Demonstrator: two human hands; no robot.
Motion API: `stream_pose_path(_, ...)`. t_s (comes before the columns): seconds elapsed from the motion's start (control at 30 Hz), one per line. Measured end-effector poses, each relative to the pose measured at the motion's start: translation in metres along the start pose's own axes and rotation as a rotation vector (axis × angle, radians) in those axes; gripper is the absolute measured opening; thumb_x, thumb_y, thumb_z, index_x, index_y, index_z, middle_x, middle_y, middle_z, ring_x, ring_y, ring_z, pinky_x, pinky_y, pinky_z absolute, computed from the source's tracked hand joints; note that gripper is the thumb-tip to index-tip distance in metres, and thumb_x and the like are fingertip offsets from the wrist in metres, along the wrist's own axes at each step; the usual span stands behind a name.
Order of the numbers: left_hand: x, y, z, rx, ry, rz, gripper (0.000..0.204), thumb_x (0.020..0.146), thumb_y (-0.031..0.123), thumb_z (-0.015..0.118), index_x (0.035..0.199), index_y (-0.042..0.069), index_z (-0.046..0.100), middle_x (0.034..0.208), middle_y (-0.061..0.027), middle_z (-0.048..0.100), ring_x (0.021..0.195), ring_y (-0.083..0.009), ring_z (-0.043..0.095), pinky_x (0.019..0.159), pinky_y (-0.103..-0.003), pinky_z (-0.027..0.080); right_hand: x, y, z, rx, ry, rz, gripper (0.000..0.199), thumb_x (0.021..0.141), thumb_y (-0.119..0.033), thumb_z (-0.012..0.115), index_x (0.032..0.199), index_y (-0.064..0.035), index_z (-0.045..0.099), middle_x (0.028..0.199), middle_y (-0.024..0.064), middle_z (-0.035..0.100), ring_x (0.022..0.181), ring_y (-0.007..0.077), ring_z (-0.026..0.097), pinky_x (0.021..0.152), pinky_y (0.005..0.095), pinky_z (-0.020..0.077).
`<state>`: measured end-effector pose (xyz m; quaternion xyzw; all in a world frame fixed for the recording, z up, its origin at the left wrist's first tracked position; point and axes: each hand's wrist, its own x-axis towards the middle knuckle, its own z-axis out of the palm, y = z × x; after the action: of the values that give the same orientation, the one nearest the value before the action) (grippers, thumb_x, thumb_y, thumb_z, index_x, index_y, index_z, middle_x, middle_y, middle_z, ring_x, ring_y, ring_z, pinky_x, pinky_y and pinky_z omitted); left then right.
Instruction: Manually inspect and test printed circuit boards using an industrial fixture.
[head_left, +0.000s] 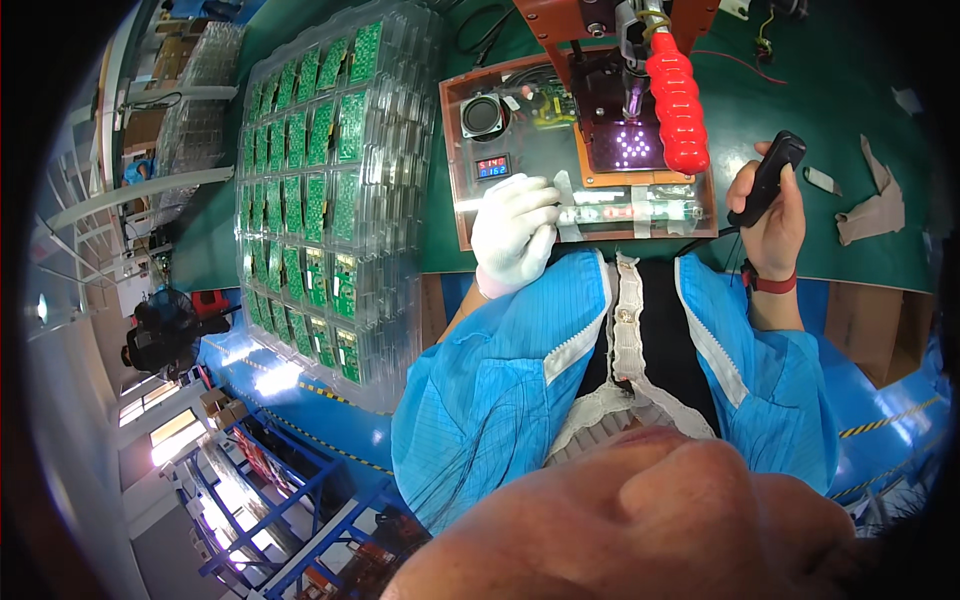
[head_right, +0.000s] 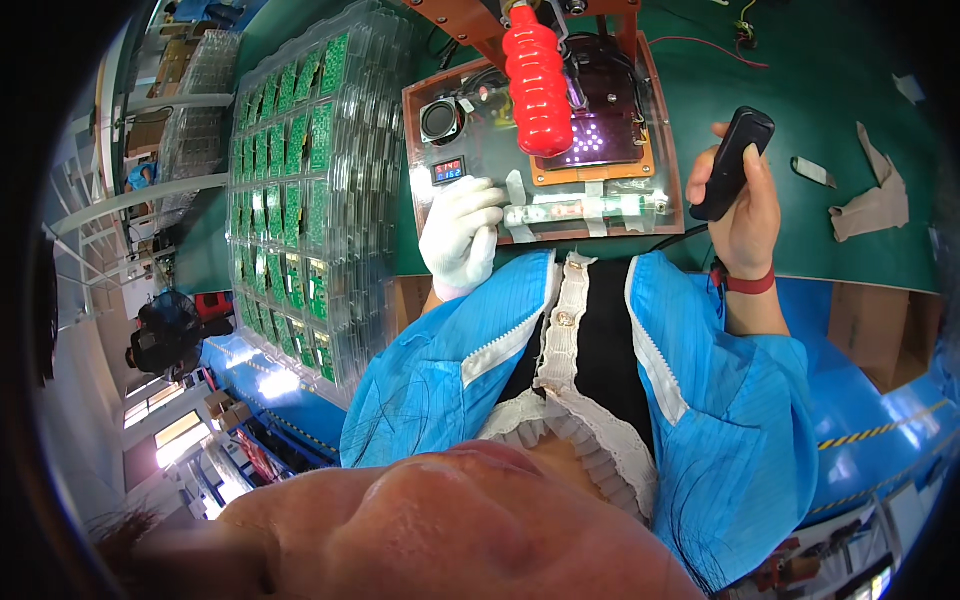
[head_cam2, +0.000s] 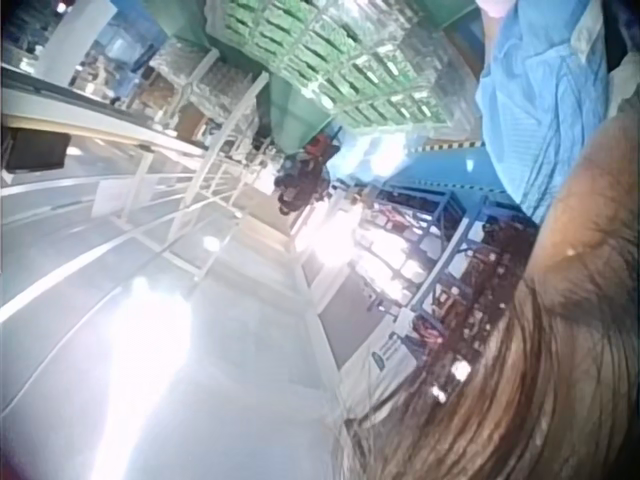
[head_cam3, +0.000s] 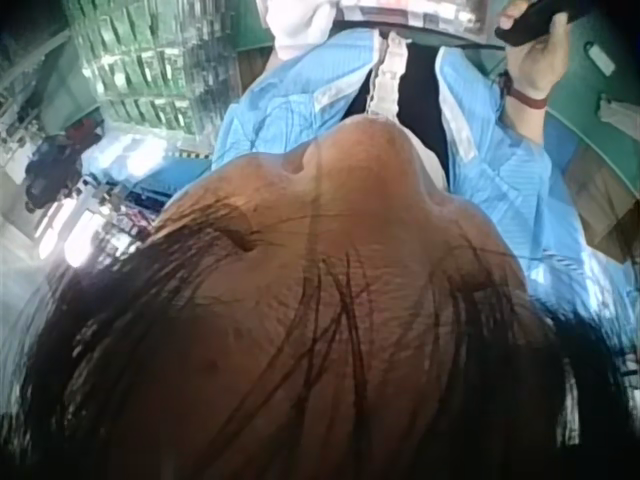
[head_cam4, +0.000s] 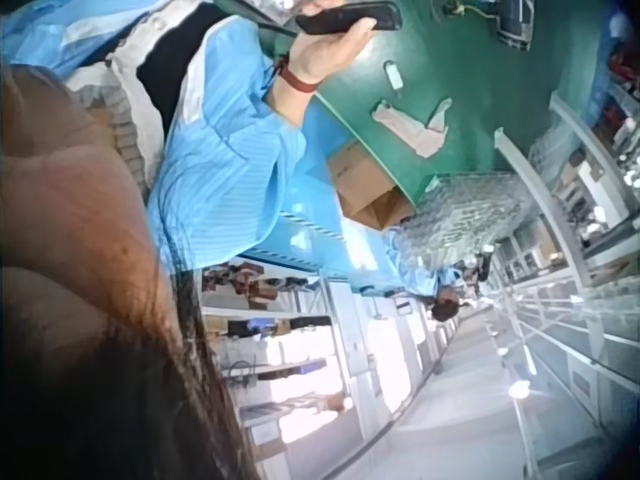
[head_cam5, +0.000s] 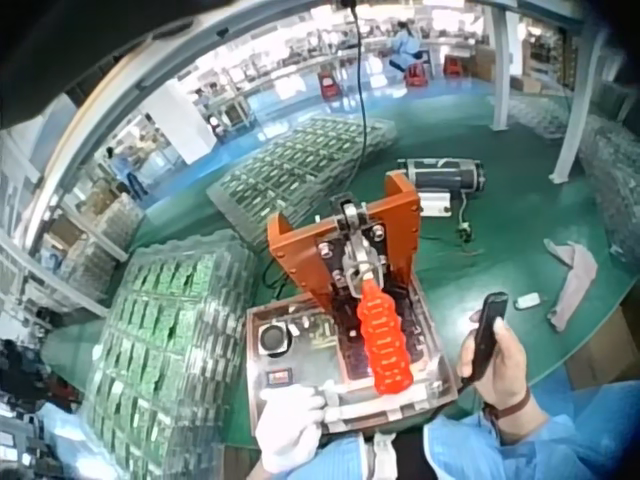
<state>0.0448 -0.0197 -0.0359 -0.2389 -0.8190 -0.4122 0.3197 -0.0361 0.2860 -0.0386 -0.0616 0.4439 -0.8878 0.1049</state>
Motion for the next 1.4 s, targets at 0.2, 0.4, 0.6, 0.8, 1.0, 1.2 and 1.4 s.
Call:
stream_pose_path(0.2,0.002,0.001,-0.001,-0.013,-0.017,-0.022,0.011,0.075,0.001,0.068,0.085,-0.001,0.067,0.098,-0.0152,0.072,0.089,-0.0341,0.068,0.085,-0.046,0.055,0.000,0.000,0.000,0.057,0.009,-0.001,0.041,0.110,-0.026,0.040,0.141,0.0001,0.045,0.083,0.0087,0.064,0.071,0.0163,0.058,0.068,0.0273,0.0478)
stream_pose_path(0.4,-0.005,0.015,-0.012,0.018,0.026,-0.094,0.011,0.075,0.000,0.067,0.086,-0.001,0.069,0.100,-0.0151,0.074,0.094,-0.0333,0.069,0.091,-0.045,0.054,-0.010,-0.006,-0.002,-0.832,-0.091,-0.324,0.039,0.092,-0.005,0.067,0.130,0.0021,0.058,0.094,0.0114,0.071,0.075,0.0166,0.062,0.074,0.0261,0.0516)
stream_pose_path(0.6,-0.031,-0.009,-0.028,-0.101,0.332,-0.334,0.015,0.081,-0.005,0.057,0.090,-0.002,0.070,0.107,-0.0156,0.075,0.101,-0.0294,0.068,0.097,-0.042,0.052,-0.017,-0.009,-0.019,-1.077,-0.287,-0.356,0.044,0.074,0.008,0.077,0.116,0.0032,0.068,0.103,0.0111,0.076,0.077,0.0157,0.064,0.075,0.0244,0.0531)
stream_pose_path(0.8,-0.038,-0.011,-0.047,-0.103,0.415,-0.447,0.019,0.097,0.006,0.052,0.095,-0.002,0.070,0.117,-0.0213,0.071,0.109,-0.0316,0.066,0.100,-0.041,0.051,-0.012,-0.002,-0.018,-1.165,-0.258,-0.176,0.042,0.075,0.006,0.077,0.116,0.0016,0.070,0.104,0.0089,0.077,0.076,0.0152,0.067,0.073,0.0236,0.0539)
stream_pose_path(1.0,-0.037,-0.008,-0.043,-0.064,0.378,-0.488,0.020,0.095,0.000,0.052,0.106,-0.003,0.069,0.120,-0.0178,0.071,0.112,-0.0272,0.066,0.103,-0.037,0.050,-0.017,0.001,-0.018,-1.101,-0.220,-0.064,0.048,0.073,0.005,0.078,0.120,-0.0002,0.070,0.103,0.0089,0.078,0.080,0.0168,0.070,0.075,0.0247,0.0552)
stream_pose_path(1.2,-0.030,-0.004,-0.044,0.115,0.278,-0.665,0.032,0.099,0.002,0.055,0.129,-0.004,0.063,0.132,-0.0171,0.066,0.122,-0.0264,0.063,0.109,-0.035,0.046,-0.029,-0.006,-0.019,-1.026,-0.366,-0.153,0.049,0.073,0.004,0.078,0.121,-0.0004,0.070,0.101,0.0082,0.078,0.080,0.0166,0.071,0.077,0.0252,0.0553)
stream_pose_path(1.4,-0.032,-0.010,-0.044,0.191,0.167,-0.689,0.054,0.086,-0.003,0.063,0.139,0.002,0.057,0.148,-0.0156,0.054,0.137,-0.0337,0.051,0.117,-0.039,0.038,-0.029,-0.002,-0.026,-0.988,-0.419,-0.217,0.048,0.071,0.004,0.078,0.119,-0.0012,0.072,0.099,0.0080,0.077,0.075,0.0156,0.068,0.075,0.0252,0.0550)
